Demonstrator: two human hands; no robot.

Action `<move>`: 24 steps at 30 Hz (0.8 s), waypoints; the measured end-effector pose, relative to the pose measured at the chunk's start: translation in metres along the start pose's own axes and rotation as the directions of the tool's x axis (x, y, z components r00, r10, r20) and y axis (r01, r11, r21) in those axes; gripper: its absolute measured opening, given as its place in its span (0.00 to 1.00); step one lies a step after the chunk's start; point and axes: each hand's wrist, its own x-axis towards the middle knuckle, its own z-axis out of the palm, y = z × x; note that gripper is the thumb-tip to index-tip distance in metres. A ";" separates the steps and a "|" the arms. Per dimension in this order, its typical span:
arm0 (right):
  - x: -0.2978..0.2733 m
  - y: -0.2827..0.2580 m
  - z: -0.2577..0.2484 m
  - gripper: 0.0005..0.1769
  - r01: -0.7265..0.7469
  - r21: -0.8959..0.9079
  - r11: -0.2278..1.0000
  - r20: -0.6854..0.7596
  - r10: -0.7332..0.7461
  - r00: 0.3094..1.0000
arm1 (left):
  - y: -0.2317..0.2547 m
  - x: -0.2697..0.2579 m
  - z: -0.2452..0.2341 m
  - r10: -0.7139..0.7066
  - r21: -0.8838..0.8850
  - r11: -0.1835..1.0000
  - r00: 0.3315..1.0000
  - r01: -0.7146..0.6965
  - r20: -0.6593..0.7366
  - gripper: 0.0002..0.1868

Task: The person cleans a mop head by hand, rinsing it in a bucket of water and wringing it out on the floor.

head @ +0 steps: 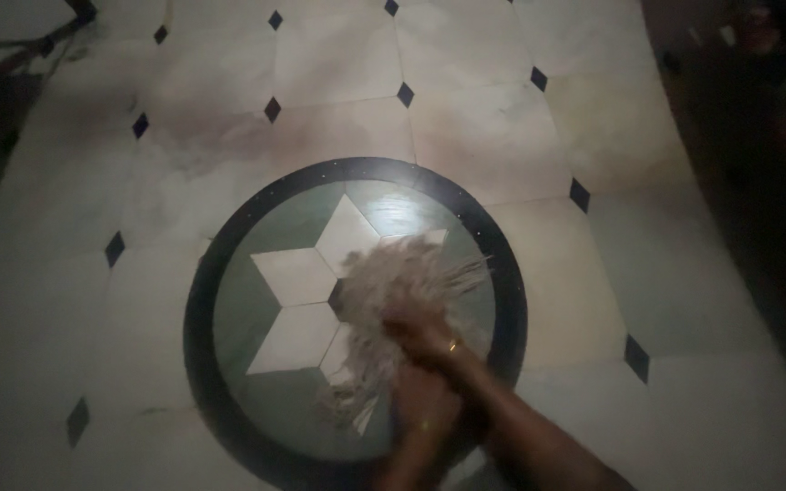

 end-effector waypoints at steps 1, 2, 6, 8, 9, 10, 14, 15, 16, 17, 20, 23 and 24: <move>-0.003 -0.018 -0.003 0.16 -0.060 0.102 0.993 0.120 0.047 0.992 | -0.003 -0.009 0.004 -0.039 -0.018 0.999 0.995 0.040 0.096 0.30; -0.011 -0.036 -0.005 0.17 -0.129 0.195 0.972 0.244 0.080 0.967 | -0.006 -0.020 0.008 -0.059 0.017 0.998 0.995 0.058 0.080 0.31; -0.020 -0.092 -0.022 0.25 0.320 -0.096 0.943 0.161 -0.302 0.940 | -0.009 -0.045 -0.005 -0.141 0.108 0.987 0.970 0.122 0.200 0.35; -0.023 -0.113 -0.034 0.24 0.013 0.015 1.000 0.250 -0.017 0.968 | -0.008 -0.046 -0.014 -0.139 0.073 0.989 0.970 0.126 0.201 0.38; -0.022 -0.118 -0.042 0.23 -0.147 0.056 0.988 0.305 0.123 0.944 | -0.008 -0.042 -0.016 -0.114 0.030 0.993 0.986 0.112 0.125 0.40; -0.020 -0.119 -0.050 0.22 -0.169 0.015 0.985 0.280 0.158 0.947 | -0.009 -0.039 -0.014 -0.091 -0.013 0.996 0.994 0.092 0.054 0.42; -0.004 -0.078 -0.061 0.23 -0.322 -0.058 0.945 0.154 0.328 0.932 | -0.023 0.002 -0.004 0.183 -0.057 0.979 0.970 -0.194 -0.157 0.35; 0.001 -0.056 -0.058 0.23 -0.342 -0.041 0.939 0.084 0.344 0.935 | -0.025 0.017 0.002 0.247 -0.028 0.964 0.931 -0.264 -0.269 0.35; 0.002 -0.029 -0.055 0.24 -0.365 -0.017 0.931 0.005 0.365 0.931 | -0.026 0.033 0.008 0.311 0.007 0.943 0.874 -0.333 -0.374 0.35; 0.001 0.001 -0.052 0.24 -0.375 0.029 0.926 -0.089 0.376 0.922 | -0.025 0.054 0.011 0.374 0.088 0.926 0.867 -0.366 -0.330 0.36; 0.000 0.072 -0.037 0.26 -0.406 0.158 0.900 -0.324 0.436 0.840 | -0.021 0.107 0.012 0.524 0.240 0.848 0.819 -0.473 -0.236 0.34; 0.000 0.101 -0.036 0.27 -0.549 0.032 0.835 -0.447 0.504 0.740 | -0.016 0.132 0.000 0.609 0.248 0.790 0.762 -0.561 -0.220 0.29; -0.001 0.102 -0.038 0.29 -0.582 0.058 0.811 -0.463 0.539 0.704 | -0.013 0.135 -0.005 0.611 0.257 0.785 0.772 -0.564 -0.175 0.30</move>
